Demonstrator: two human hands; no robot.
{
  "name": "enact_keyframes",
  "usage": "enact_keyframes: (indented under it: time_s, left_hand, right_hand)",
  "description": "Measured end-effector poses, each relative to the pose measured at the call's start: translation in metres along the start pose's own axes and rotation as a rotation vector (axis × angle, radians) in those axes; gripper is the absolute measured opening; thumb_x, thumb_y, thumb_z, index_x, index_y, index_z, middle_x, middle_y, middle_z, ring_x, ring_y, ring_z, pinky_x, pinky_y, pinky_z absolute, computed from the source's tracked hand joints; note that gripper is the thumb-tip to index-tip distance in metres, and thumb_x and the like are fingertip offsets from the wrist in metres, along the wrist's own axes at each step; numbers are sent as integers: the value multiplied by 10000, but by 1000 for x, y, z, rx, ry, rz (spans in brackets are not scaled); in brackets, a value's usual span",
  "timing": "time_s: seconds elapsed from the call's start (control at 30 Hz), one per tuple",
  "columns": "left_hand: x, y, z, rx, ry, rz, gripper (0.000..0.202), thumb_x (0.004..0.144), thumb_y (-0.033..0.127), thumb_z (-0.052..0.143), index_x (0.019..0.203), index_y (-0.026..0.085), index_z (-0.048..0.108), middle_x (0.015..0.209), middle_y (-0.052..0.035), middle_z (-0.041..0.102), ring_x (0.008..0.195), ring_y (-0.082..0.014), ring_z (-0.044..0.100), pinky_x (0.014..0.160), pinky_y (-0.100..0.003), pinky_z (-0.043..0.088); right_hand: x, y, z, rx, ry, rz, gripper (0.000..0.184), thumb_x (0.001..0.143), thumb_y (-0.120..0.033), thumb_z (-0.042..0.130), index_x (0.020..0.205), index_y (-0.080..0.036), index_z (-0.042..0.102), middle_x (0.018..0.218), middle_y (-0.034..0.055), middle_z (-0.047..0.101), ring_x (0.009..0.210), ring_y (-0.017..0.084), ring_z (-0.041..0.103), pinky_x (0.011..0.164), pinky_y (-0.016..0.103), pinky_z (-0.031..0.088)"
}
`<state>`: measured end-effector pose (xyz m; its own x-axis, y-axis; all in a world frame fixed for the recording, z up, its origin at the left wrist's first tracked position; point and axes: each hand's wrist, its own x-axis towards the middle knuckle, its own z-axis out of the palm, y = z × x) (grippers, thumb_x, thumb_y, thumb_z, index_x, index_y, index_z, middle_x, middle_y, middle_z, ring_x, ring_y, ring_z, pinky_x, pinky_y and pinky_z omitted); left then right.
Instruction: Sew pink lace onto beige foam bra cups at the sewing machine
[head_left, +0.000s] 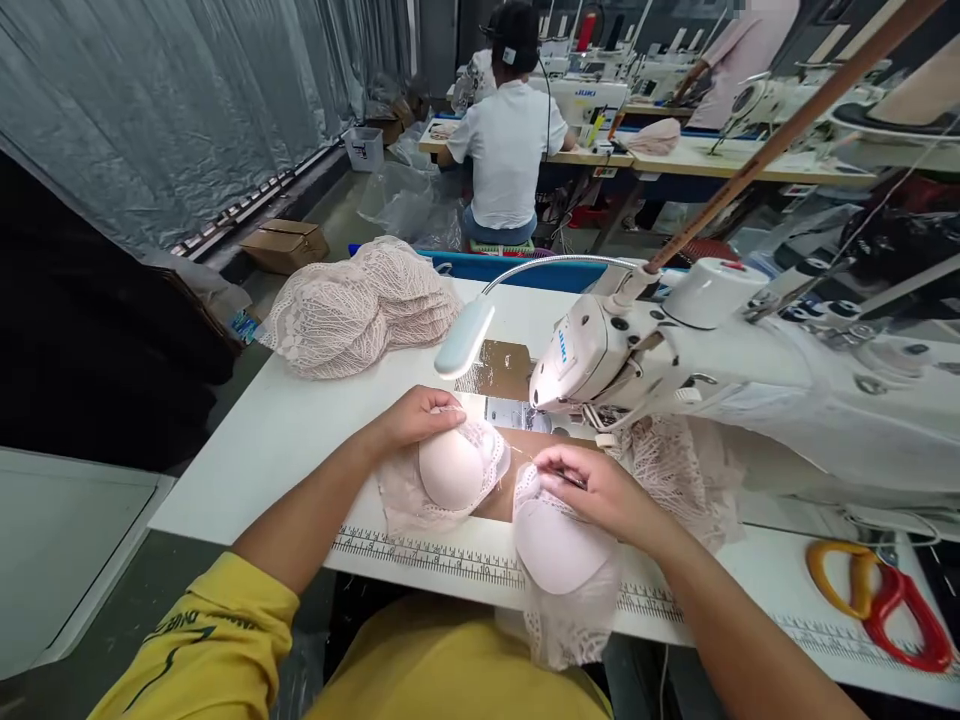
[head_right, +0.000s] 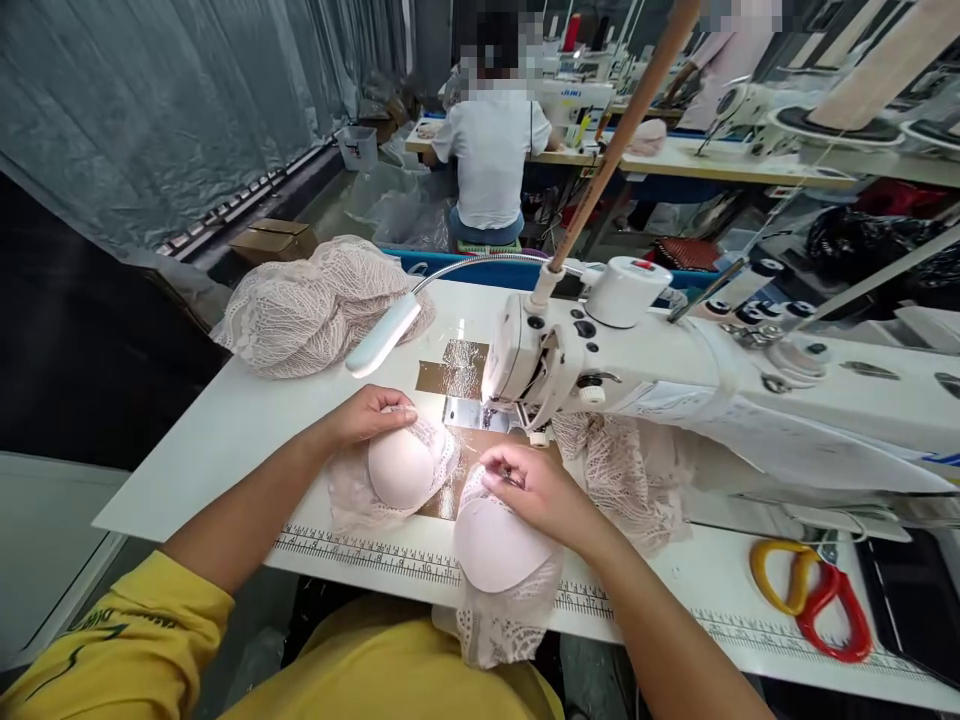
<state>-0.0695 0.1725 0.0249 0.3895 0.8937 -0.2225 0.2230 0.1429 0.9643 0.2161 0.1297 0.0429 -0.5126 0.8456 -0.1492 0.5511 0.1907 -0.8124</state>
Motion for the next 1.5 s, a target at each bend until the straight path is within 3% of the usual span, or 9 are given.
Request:
enact_keyframes:
  time_s: [0.2, 0.33, 0.47, 0.57, 0.67, 0.77, 1.07, 1.3, 1.5]
  left_hand:
    - [-2, 5, 9, -13, -122, 27, 304, 782, 430, 649, 799, 127, 665, 816, -40, 654, 746, -158, 595, 671, -242, 450]
    - [-4, 4, 6, -2, -234, -8, 292, 766, 389, 675, 918, 141, 658, 893, -42, 648, 820, -172, 595, 719, -250, 453]
    - [-7, 3, -9, 57, -393, -43, 403, 686, 285, 735, 1050, 151, 624, 930, -35, 626, 849, -177, 576, 728, -254, 452]
    - [-10, 6, -13, 96, -310, -31, 322, 710, 266, 698, 1001, 145, 630, 844, -13, 595, 769, -147, 544, 683, -237, 433]
    - [-13, 10, -5, 98, -283, 30, 258, 731, 248, 669, 967, 148, 629, 845, -8, 592, 774, -142, 536, 689, -231, 420]
    - [-13, 13, 6, 115, -256, 90, 213, 750, 253, 656, 939, 157, 626, 864, -5, 588, 799, -141, 530, 709, -227, 411]
    - [-10, 7, 33, 119, -157, 46, 247, 782, 384, 652, 887, 162, 622, 837, -9, 588, 763, -138, 522, 668, -221, 401]
    - [-8, 10, 36, -5, -106, -3, 203, 778, 340, 662, 803, 140, 638, 796, -15, 617, 757, -149, 563, 682, -232, 422]
    - [-8, 11, 35, -52, -94, 15, 272, 809, 385, 638, 894, 136, 705, 910, -64, 687, 848, -188, 613, 768, -266, 459]
  right_hand:
    - [46, -12, 26, 137, 141, 20, 484, 723, -332, 685, 1177, -190, 597, 1136, 103, 652, 1045, 257, 601, 904, 400, 479]
    - [53, -19, 35, 207, 63, -20, 232, 810, -346, 597, 958, -176, 656, 906, 48, 678, 853, 206, 620, 749, 323, 496]
    - [41, -15, 29, 156, -29, 63, 199, 845, -347, 556, 740, -183, 599, 676, -13, 580, 637, 143, 539, 561, 252, 411]
    - [37, -12, 25, 143, -172, 48, 218, 845, -371, 564, 734, -186, 599, 697, -13, 581, 656, 145, 541, 581, 252, 408]
    - [41, -13, 27, 174, -42, 29, 213, 816, -388, 610, 896, -191, 622, 874, 20, 633, 808, 176, 573, 710, 279, 443]
    - [46, -15, 33, 208, 74, 19, 204, 817, -387, 607, 822, -183, 594, 790, 7, 602, 739, 157, 543, 671, 269, 436]
    - [44, -20, 40, 211, 97, -126, 245, 903, -330, 494, 702, -193, 520, 691, -5, 541, 673, 142, 506, 622, 255, 409]
    - [35, -13, 20, 50, 110, -84, 296, 921, -403, 435, 1125, -216, 538, 864, 33, 649, 788, 193, 607, 728, 316, 471]
    - [32, -9, 8, 168, -3, -26, 290, 901, -380, 489, 1110, -217, 606, 965, 47, 667, 904, 192, 615, 820, 320, 481]
